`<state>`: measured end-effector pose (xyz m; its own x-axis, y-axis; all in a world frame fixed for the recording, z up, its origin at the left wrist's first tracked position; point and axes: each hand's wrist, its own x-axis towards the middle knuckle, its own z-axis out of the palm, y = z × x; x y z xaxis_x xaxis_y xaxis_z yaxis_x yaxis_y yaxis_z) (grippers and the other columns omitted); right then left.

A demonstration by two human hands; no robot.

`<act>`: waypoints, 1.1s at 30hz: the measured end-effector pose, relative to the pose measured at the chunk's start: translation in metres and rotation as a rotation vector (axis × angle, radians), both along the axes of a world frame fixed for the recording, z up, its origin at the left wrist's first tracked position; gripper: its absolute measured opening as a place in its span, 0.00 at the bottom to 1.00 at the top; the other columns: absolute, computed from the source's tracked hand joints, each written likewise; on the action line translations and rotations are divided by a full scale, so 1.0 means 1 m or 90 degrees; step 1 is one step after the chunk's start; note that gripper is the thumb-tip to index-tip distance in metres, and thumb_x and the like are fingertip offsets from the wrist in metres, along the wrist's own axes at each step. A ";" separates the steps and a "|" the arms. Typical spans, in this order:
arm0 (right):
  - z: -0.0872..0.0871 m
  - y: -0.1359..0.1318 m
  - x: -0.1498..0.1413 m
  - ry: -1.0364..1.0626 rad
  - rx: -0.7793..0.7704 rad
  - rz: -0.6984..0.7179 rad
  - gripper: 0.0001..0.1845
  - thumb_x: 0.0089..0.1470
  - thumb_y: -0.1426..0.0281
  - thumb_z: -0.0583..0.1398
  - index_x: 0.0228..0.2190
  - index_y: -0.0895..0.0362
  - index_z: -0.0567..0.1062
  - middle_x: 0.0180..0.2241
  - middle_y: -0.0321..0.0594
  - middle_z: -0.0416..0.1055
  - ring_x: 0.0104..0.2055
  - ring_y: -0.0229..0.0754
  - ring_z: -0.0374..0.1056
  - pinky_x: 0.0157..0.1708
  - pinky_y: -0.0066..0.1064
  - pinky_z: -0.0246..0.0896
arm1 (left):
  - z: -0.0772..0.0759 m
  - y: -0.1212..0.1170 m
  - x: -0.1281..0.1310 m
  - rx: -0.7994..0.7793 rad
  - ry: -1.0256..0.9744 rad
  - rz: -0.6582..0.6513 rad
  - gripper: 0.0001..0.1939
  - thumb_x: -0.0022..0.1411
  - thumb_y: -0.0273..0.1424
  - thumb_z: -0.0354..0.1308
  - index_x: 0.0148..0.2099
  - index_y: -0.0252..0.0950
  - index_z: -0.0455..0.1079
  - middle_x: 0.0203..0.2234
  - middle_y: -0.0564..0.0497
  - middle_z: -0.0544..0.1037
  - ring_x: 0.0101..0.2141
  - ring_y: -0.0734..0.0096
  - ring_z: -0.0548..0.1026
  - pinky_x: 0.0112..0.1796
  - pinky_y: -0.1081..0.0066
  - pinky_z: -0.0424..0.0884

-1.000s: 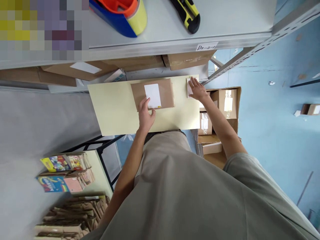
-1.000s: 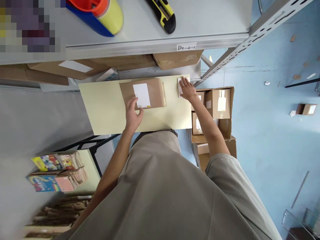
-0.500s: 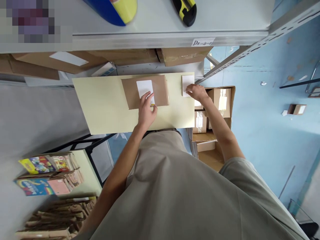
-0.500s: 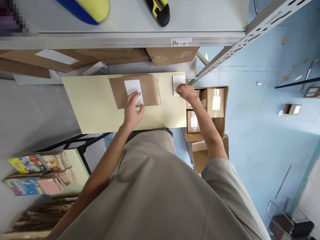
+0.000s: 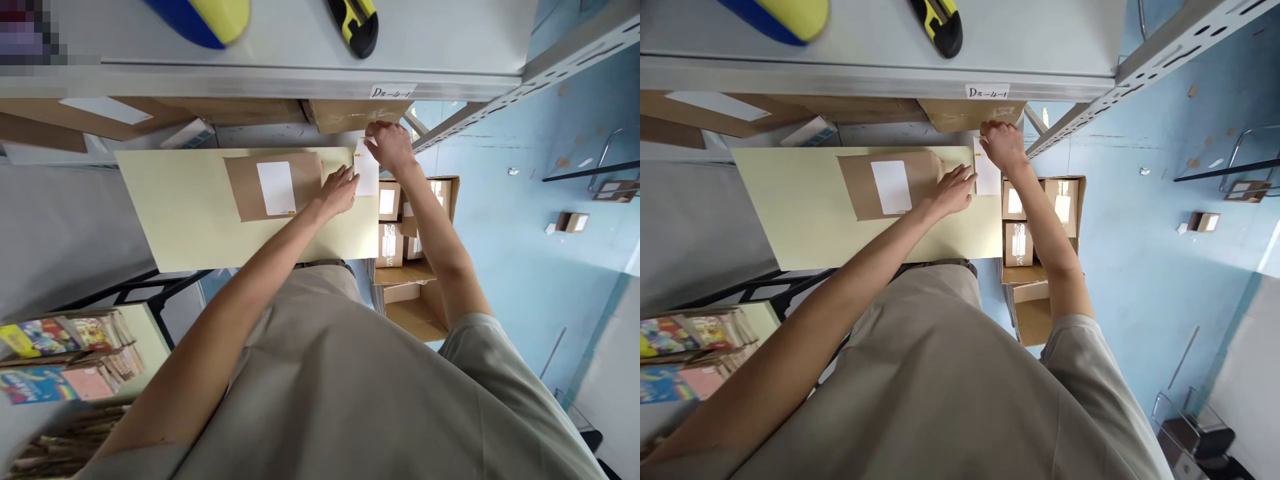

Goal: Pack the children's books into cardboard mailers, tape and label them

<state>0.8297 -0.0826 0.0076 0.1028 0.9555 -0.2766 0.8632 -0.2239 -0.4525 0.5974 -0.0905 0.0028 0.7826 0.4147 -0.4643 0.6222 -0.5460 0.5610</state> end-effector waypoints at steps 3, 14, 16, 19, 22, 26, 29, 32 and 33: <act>0.014 0.003 -0.002 -0.012 -0.026 -0.013 0.23 0.81 0.50 0.60 0.54 0.55 0.83 0.60 0.54 0.84 0.63 0.63 0.74 0.67 0.58 0.66 | 0.000 0.011 0.020 -0.007 0.085 -0.014 0.44 0.73 0.30 0.64 0.86 0.29 0.60 0.86 0.29 0.56 0.84 0.34 0.54 0.82 0.43 0.57; 0.017 0.006 -0.004 -0.007 -0.019 -0.039 0.08 0.83 0.65 0.63 0.54 0.54 0.80 0.62 0.46 0.83 0.63 0.51 0.74 0.72 0.47 0.62 | -0.017 0.029 0.059 -0.102 0.231 -0.006 0.54 0.73 0.34 0.65 0.91 0.28 0.45 0.90 0.29 0.37 0.87 0.32 0.42 0.83 0.41 0.50; 0.017 0.006 -0.005 -0.022 -0.015 -0.033 0.08 0.84 0.64 0.63 0.54 0.53 0.81 0.60 0.45 0.84 0.63 0.52 0.75 0.72 0.47 0.65 | -0.019 0.029 0.062 -0.105 0.236 0.014 0.53 0.74 0.35 0.64 0.91 0.30 0.45 0.90 0.32 0.36 0.88 0.34 0.41 0.83 0.42 0.49; 0.019 0.008 -0.007 -0.035 -0.013 -0.026 0.08 0.84 0.66 0.62 0.54 0.54 0.81 0.61 0.46 0.84 0.63 0.52 0.76 0.71 0.47 0.66 | -0.020 0.029 0.065 -0.103 0.232 0.030 0.54 0.74 0.37 0.65 0.91 0.29 0.45 0.90 0.32 0.35 0.88 0.32 0.40 0.83 0.42 0.48; 0.023 0.010 -0.007 -0.037 -0.018 -0.021 0.08 0.83 0.70 0.61 0.54 0.55 0.82 0.60 0.47 0.84 0.62 0.51 0.76 0.71 0.46 0.65 | -0.018 0.029 0.067 -0.107 0.231 0.012 0.56 0.72 0.37 0.68 0.91 0.27 0.45 0.89 0.27 0.34 0.87 0.27 0.40 0.83 0.38 0.48; 0.022 0.011 -0.006 -0.040 -0.006 -0.018 0.08 0.83 0.71 0.61 0.52 0.56 0.82 0.57 0.46 0.85 0.57 0.48 0.75 0.68 0.45 0.65 | -0.014 0.030 0.070 -0.105 0.244 -0.002 0.57 0.71 0.35 0.68 0.90 0.24 0.45 0.89 0.23 0.33 0.86 0.24 0.43 0.82 0.37 0.51; 0.021 0.011 -0.007 -0.033 0.009 -0.026 0.07 0.82 0.72 0.61 0.50 0.55 0.82 0.55 0.45 0.86 0.55 0.47 0.73 0.66 0.43 0.63 | -0.012 0.028 0.073 -0.099 0.252 0.003 0.57 0.71 0.37 0.68 0.91 0.26 0.46 0.89 0.24 0.35 0.85 0.22 0.47 0.80 0.36 0.54; 0.026 0.012 -0.009 -0.057 0.002 -0.022 0.09 0.83 0.72 0.60 0.52 0.56 0.82 0.56 0.47 0.86 0.55 0.47 0.74 0.65 0.42 0.62 | -0.010 0.027 0.076 -0.091 0.271 0.023 0.59 0.70 0.40 0.69 0.92 0.34 0.45 0.90 0.29 0.37 0.83 0.22 0.53 0.78 0.36 0.57; 0.028 0.012 -0.010 -0.076 -0.011 -0.017 0.11 0.83 0.72 0.59 0.53 0.56 0.82 0.58 0.49 0.86 0.56 0.48 0.74 0.65 0.42 0.62 | -0.010 0.027 0.078 -0.089 0.277 0.029 0.60 0.69 0.42 0.70 0.92 0.36 0.45 0.90 0.30 0.38 0.83 0.23 0.54 0.78 0.36 0.58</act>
<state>0.8201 -0.0708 0.0359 0.1615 0.9469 -0.2779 0.9040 -0.2549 -0.3431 0.6753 -0.0637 -0.0074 0.4853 0.3532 -0.7999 0.8375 -0.4505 0.3092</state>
